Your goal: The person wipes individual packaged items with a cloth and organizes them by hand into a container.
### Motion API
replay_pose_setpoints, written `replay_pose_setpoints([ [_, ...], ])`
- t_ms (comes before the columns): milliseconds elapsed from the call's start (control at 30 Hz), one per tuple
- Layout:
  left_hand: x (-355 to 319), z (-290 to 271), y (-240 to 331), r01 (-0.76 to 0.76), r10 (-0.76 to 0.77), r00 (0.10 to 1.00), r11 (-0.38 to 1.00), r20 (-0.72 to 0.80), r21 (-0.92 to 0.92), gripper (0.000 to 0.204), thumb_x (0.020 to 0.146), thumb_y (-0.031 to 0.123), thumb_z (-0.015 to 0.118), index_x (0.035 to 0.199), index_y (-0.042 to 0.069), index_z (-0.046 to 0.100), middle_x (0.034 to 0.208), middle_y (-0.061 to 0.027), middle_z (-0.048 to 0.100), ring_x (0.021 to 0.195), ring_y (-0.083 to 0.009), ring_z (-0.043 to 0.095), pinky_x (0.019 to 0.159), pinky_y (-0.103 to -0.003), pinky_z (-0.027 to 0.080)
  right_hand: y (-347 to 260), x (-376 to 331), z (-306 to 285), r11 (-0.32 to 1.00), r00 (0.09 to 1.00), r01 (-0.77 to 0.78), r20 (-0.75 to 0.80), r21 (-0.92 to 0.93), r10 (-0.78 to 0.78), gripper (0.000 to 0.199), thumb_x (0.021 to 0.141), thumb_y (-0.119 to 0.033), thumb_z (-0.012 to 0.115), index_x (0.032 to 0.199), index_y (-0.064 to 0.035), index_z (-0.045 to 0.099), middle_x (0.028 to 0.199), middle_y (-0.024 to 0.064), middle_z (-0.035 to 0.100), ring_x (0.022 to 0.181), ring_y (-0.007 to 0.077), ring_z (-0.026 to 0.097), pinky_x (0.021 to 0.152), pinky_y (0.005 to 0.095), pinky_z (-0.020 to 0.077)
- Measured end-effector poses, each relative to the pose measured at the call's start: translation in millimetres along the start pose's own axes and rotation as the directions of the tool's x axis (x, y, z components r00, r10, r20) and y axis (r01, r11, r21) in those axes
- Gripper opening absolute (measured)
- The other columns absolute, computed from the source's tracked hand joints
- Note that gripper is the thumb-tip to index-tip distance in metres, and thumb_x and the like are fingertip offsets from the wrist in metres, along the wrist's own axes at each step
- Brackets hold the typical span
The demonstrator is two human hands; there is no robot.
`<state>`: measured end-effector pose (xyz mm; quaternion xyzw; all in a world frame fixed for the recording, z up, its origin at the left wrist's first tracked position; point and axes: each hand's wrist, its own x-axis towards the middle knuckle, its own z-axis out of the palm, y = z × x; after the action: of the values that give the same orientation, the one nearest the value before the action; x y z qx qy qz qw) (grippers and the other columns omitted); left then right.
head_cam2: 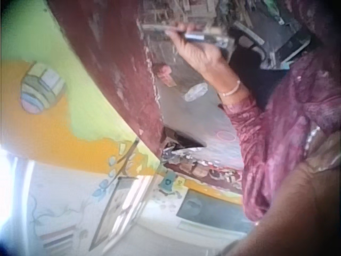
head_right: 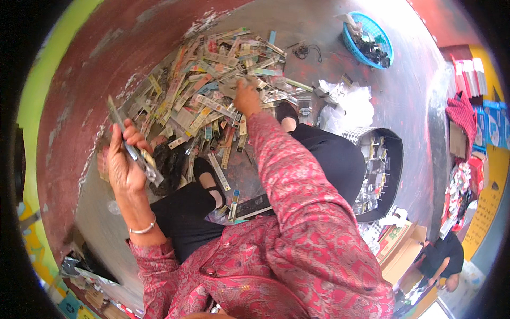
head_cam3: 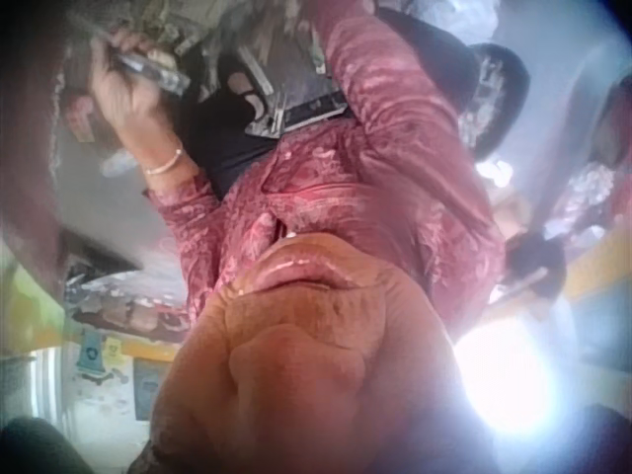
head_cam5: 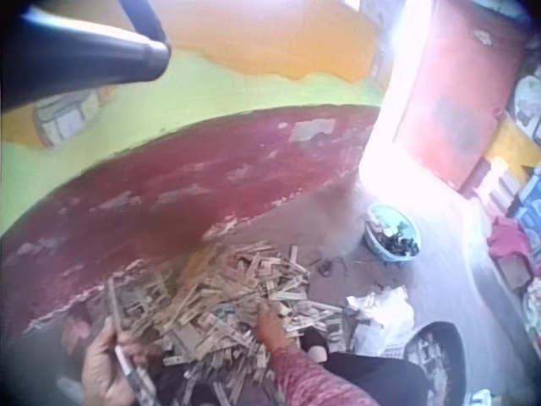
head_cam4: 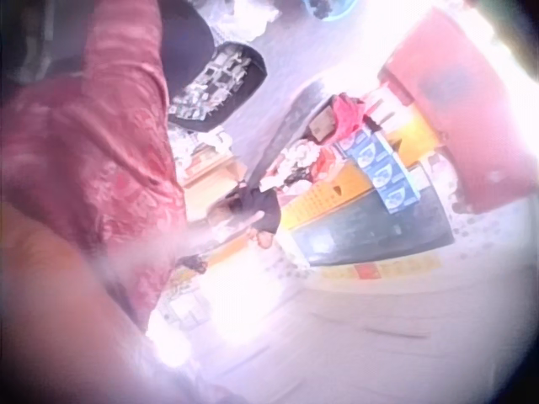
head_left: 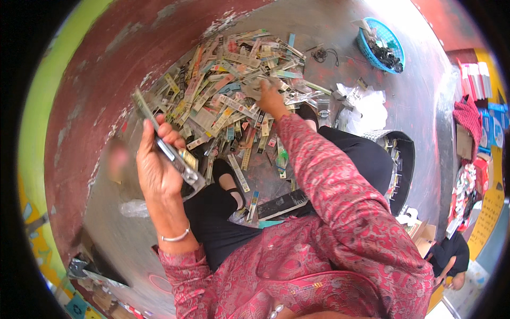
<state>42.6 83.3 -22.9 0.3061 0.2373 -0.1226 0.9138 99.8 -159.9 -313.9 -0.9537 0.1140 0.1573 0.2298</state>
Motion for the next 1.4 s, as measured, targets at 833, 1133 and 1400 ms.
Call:
replay_pose_setpoints([
  [833, -11, 21, -52, -0.296, 0.092, 0.881, 0.873, 0.464, 0.389, 0.031, 0.079, 0.0, 0.055, 0.109, -0.002, 0.046, 0.103, -0.0115, 0.058, 0.087, -0.0168, 0.058, 0.073, -0.026, 0.049, -167, -193, -259, 0.608, 0.561, 0.787, -0.531, 0.103, -0.635, 0.015, 0.074, -0.013, 0.055, 0.087, -0.0081, 0.06, 0.078, 0.0088, 0.058, 0.068, 0.0256, 0.058, 0.059, 0.0342, 0.0468],
  [1133, -51, 29, -68, -0.132, -0.281, 0.779, 0.801, 0.561, 0.584, 0.041, 0.074, 0.009, 0.065, 0.11, -0.002, 0.05, 0.099, -0.014, 0.061, 0.08, -0.0164, 0.062, 0.075, -0.029, 0.05, -116, -105, -261, 0.642, 0.783, 0.588, -0.545, 0.492, -0.299, 0.015, 0.076, -0.01, 0.058, 0.086, 0.001, 0.058, 0.068, 0.0077, 0.059, 0.064, 0.0201, 0.059, 0.058, 0.0337, 0.0458],
  [1400, -25, 28, -63, -0.081, -0.152, 0.856, 0.904, 0.494, 0.419, 0.039, 0.075, 0.006, 0.064, 0.109, -0.002, 0.047, 0.105, -0.0134, 0.058, 0.09, -0.0179, 0.059, 0.076, -0.031, 0.052, -115, -158, -293, 0.261, 0.946, 0.32, -0.29, 0.911, -0.148, 0.017, 0.085, -0.017, 0.055, 0.084, -0.0007, 0.059, 0.068, 0.004, 0.06, 0.053, 0.0093, 0.054, 0.045, 0.0221, 0.0435],
])
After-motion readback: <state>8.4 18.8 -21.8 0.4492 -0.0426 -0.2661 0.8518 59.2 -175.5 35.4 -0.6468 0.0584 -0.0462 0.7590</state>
